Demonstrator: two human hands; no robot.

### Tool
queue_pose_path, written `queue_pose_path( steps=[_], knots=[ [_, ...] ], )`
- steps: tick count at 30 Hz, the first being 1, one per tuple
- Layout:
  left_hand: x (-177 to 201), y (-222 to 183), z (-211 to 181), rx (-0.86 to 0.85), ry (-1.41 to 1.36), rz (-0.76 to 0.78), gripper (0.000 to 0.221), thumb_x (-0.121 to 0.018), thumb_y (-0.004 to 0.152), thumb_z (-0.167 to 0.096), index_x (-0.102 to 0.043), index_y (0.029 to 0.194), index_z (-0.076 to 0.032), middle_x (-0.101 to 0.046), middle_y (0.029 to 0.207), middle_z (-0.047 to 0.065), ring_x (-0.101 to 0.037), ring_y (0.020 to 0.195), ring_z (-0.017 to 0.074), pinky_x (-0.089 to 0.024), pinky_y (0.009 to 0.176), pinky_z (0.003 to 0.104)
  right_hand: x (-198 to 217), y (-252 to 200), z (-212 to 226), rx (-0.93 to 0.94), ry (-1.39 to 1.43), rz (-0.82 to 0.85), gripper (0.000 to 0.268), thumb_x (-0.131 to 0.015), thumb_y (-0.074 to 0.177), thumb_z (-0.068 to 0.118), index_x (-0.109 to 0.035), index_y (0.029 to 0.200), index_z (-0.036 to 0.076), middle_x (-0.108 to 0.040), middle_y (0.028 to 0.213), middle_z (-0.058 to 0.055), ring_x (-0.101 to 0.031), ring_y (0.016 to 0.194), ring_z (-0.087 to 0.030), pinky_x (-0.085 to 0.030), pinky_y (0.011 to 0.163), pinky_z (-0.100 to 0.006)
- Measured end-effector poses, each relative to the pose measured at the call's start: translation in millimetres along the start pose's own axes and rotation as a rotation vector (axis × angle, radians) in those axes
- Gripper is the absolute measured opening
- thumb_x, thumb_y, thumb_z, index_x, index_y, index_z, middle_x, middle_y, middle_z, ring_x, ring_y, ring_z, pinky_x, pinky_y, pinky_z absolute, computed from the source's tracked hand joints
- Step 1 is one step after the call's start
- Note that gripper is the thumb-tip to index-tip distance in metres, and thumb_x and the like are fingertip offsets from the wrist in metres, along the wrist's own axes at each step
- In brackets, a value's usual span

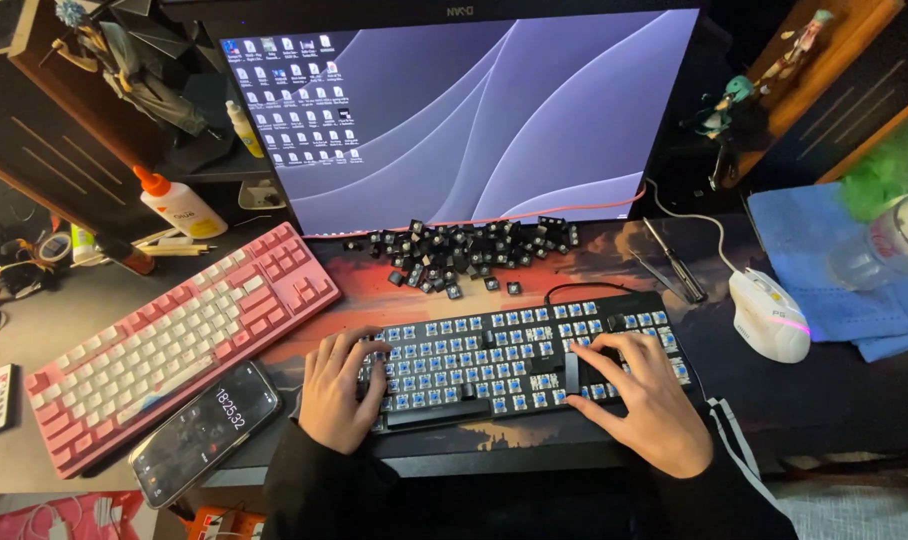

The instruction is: The person is installing black keycaps onto a mechanical keyboard with blue switches.

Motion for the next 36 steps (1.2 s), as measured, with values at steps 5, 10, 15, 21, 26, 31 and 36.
queue_pose_path(
  steps=[5, 10, 15, 21, 26, 31, 36],
  knots=[
    [0, 0, 0, -0.002, 0.009, -0.003, 0.023, -0.063, 0.115, -0.025, -0.078, 0.132, -0.024, -0.077, 0.149, -0.001, -0.068, 0.134, 0.0291, -0.047, 0.103, 0.047, 1, -2, 4, -0.039, 0.051, -0.063, 0.068, -0.092, 0.098, 0.056, -0.077, 0.152, 0.018, -0.07, 0.147, -0.004, -0.062, 0.139, -0.031, -0.052, 0.121, -0.051],
    [0, 0, -1, -0.013, 0.013, -0.018, 0.022, -0.063, 0.114, -0.023, -0.079, 0.131, -0.022, -0.078, 0.148, 0.001, -0.068, 0.133, 0.0294, -0.047, 0.102, 0.047, -20, -7, 29, -0.186, 0.142, -0.225, 0.071, -0.104, 0.086, 0.055, -0.071, 0.127, 0.007, -0.077, 0.135, -0.01, -0.068, 0.132, -0.03, -0.056, 0.115, -0.047],
    [3, 2, -4, -0.034, 0.009, -0.031, 0.021, -0.062, 0.117, -0.023, -0.078, 0.131, -0.021, -0.076, 0.15, 0.002, -0.068, 0.132, 0.0307, -0.046, 0.099, 0.047, -41, -5, 47, -0.309, -0.008, -0.329, 0.069, -0.098, 0.092, 0.064, -0.064, 0.115, 0.008, -0.072, 0.129, -0.007, -0.067, 0.125, -0.033, -0.056, 0.11, -0.053],
    [3, 3, -4, -0.052, -0.011, -0.05, 0.019, -0.065, 0.114, -0.021, -0.077, 0.128, -0.02, -0.077, 0.143, 0.003, -0.068, 0.126, 0.0324, -0.046, 0.1, 0.048, -60, -7, 50, -0.343, -0.16, -0.259, 0.068, -0.092, 0.093, 0.074, -0.064, 0.111, 0.015, -0.072, 0.121, 0.0, -0.063, 0.122, -0.032, -0.053, 0.107, -0.054],
    [-1, 2, -1, -0.048, -0.002, -0.043, 0.018, -0.064, 0.115, -0.021, -0.076, 0.129, -0.019, -0.076, 0.145, 0.004, -0.068, 0.128, 0.0327, -0.046, 0.099, 0.048, -63, -5, 55, -0.303, -0.159, -0.267, 0.067, -0.093, 0.094, 0.068, -0.069, 0.123, 0.012, -0.07, 0.125, -0.005, -0.064, 0.122, -0.033, -0.053, 0.103, -0.051],
    [-1, 1, 0, -0.035, -0.013, -0.02, 0.019, -0.064, 0.115, -0.022, -0.076, 0.13, -0.02, -0.076, 0.147, 0.004, -0.067, 0.129, 0.033, -0.047, 0.101, 0.049, -72, -9, 49, -0.336, -0.156, -0.204, 0.06, -0.088, 0.098, 0.069, -0.076, 0.127, 0.019, -0.061, 0.123, -0.004, -0.061, 0.122, -0.032, -0.053, 0.106, -0.053],
    [-1, 0, 0, -0.046, -0.006, -0.035, 0.019, -0.065, 0.116, -0.021, -0.077, 0.13, -0.019, -0.076, 0.146, 0.005, -0.067, 0.13, 0.0324, -0.047, 0.1, 0.048, -62, -9, 53, -0.219, -0.218, -0.267, 0.058, -0.095, 0.092, 0.066, -0.08, 0.124, 0.02, -0.069, 0.136, -0.007, -0.066, 0.13, -0.033, -0.059, 0.105, -0.053]
  ],
)
Point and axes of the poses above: each hand's wrist, its own y-axis towards the middle knuckle, its own x-axis out of the back of the hand, z = x × y, the point moved 4 cm from there along y, towards the middle knuckle
